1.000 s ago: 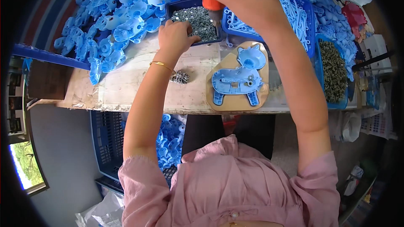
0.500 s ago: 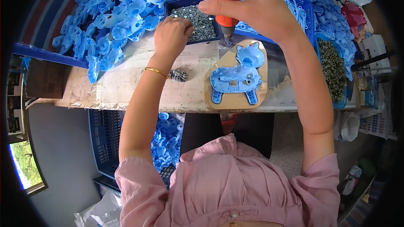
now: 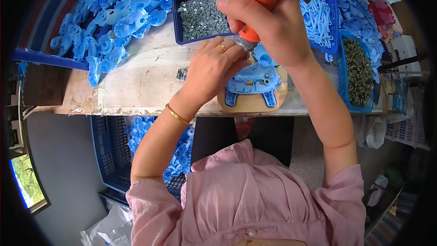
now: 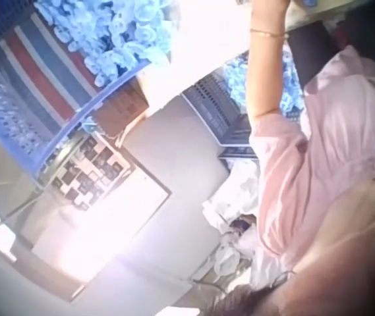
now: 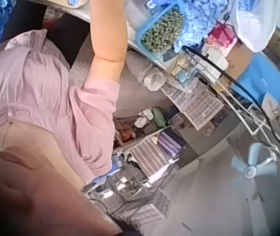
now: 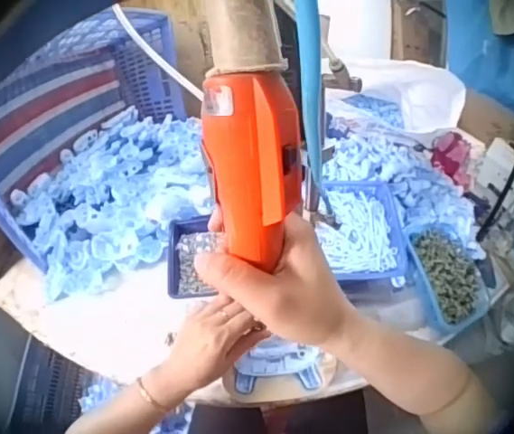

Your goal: Assembling blue plastic toy parts by manually attaching small components using a press tool.

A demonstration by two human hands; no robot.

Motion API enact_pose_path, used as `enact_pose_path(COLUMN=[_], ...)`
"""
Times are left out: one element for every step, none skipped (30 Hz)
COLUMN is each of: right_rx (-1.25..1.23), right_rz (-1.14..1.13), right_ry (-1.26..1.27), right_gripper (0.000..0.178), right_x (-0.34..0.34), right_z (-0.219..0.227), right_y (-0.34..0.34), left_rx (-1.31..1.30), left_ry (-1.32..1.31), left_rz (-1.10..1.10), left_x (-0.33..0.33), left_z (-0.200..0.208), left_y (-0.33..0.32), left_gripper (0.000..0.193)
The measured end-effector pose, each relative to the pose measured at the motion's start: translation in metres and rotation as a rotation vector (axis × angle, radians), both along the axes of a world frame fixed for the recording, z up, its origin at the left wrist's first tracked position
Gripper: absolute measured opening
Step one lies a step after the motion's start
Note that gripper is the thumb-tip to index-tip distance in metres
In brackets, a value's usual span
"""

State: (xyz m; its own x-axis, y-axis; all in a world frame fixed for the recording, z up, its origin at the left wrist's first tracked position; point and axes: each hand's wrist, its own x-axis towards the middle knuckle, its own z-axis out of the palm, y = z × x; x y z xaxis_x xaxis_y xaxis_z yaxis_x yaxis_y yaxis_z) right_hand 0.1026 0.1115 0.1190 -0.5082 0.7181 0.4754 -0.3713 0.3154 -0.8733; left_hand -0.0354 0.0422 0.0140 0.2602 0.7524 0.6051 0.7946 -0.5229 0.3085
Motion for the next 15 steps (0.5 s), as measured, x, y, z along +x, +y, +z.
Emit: enact_pose_path(right_rx=[-0.025,-0.027,0.008,0.044,0.044,0.031,0.018,0.018,0.012,0.007,0.005,0.056,0.106,0.107,0.436], right_rz=[-0.021,-0.019,-0.026,-0.033,-0.033,-0.002,0.029,0.030,0.036,0.041,0.041,0.006,-0.028,-0.030,0.049], right_ry=[0.027,0.025,0.019,0.013,0.012,-0.015,-0.042,-0.043,-0.013,0.016,0.015,0.031,0.047,0.047,0.197], right_gripper=[0.025,0.025,0.025,0.025,0.025,0.025,0.025,0.025,0.024,0.024,0.024,0.023,0.022,0.022,0.021], right_x=[-0.001,-0.001,0.000,0.001,0.003,0.005,0.006,0.006,0.006,0.006,0.005,0.002,0.000,-0.005,-0.012], right_z=[-0.001,-0.001,-0.001,-0.001,-0.002,-0.005,-0.006,-0.006,-0.006,-0.006,-0.006,-0.005,-0.005,-0.011,-0.021], right_y=[-0.001,-0.002,-0.002,-0.002,-0.002,-0.001,0.000,0.000,-0.001,-0.001,-0.002,-0.002,-0.002,0.009,0.031], left_rx=[0.004,0.002,-0.010,-0.022,-0.023,-0.029,-0.035,-0.035,-0.039,-0.043,-0.045,-0.039,-0.033,-0.033,-0.045], left_ry=[-0.010,-0.011,-0.021,-0.029,-0.031,-0.011,0.008,0.008,0.010,0.012,0.010,0.006,0.002,0.002,0.021], left_rz=[0.005,0.008,0.011,0.014,0.014,0.024,0.035,0.036,0.038,0.039,0.039,0.039,0.039,0.037,0.038], left_x=[0.001,0.002,0.003,0.004,0.005,0.006,0.006,0.006,0.005,0.004,0.004,0.005,0.005,0.006,0.008], left_z=[0.000,0.000,0.000,-0.001,-0.001,-0.001,-0.001,-0.002,-0.002,-0.002,-0.002,0.000,0.001,0.002,0.003], left_y=[-0.001,-0.002,-0.003,-0.005,-0.006,-0.007,-0.007,-0.008,-0.008,-0.009,-0.010,-0.011,-0.012,-0.013,-0.013], left_gripper=[0.015,0.015,0.016,0.016,0.016,0.017,0.017,0.017,0.017,0.018,0.018,0.017,0.017,0.017,0.017])
